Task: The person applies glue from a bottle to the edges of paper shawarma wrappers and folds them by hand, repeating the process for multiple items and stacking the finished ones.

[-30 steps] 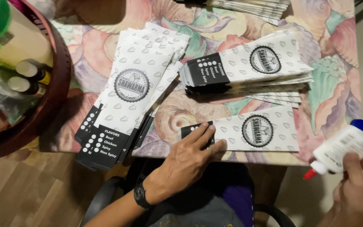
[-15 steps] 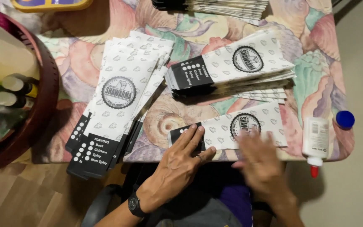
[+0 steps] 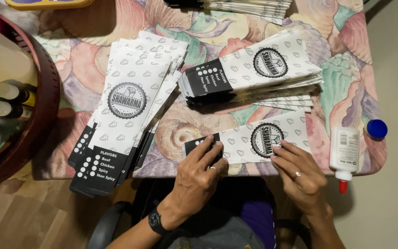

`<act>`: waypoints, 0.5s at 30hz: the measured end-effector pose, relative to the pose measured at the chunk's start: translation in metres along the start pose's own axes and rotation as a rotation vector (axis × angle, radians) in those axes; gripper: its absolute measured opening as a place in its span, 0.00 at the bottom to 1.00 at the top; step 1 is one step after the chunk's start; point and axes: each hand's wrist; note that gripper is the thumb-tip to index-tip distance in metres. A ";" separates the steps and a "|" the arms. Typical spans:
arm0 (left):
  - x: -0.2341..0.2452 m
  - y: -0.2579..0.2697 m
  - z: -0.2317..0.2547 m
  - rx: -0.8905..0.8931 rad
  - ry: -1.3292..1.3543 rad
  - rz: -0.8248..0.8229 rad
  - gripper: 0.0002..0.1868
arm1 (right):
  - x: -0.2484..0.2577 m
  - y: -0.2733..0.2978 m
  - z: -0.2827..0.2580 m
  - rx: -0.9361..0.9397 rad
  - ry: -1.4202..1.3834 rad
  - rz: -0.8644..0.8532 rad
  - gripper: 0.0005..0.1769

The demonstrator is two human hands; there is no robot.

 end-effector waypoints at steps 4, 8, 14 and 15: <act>-0.002 -0.001 0.002 0.020 0.019 0.048 0.06 | -0.001 -0.004 -0.003 -0.024 -0.033 0.048 0.11; -0.003 0.000 0.002 0.010 0.020 0.062 0.06 | -0.007 -0.002 -0.003 -0.034 -0.024 0.106 0.09; 0.002 0.006 -0.003 -0.109 0.018 -0.036 0.09 | -0.021 0.000 -0.030 0.001 0.233 -0.092 0.20; 0.003 0.009 -0.006 -0.112 0.022 -0.038 0.09 | -0.024 0.005 -0.031 -0.004 0.236 -0.091 0.20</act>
Point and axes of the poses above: each hand's wrist, its own y-axis away from the middle knuckle, its own x-axis out of the back of the hand, z = x × y, and after that the axes turned 6 degrees about -z, right-handed
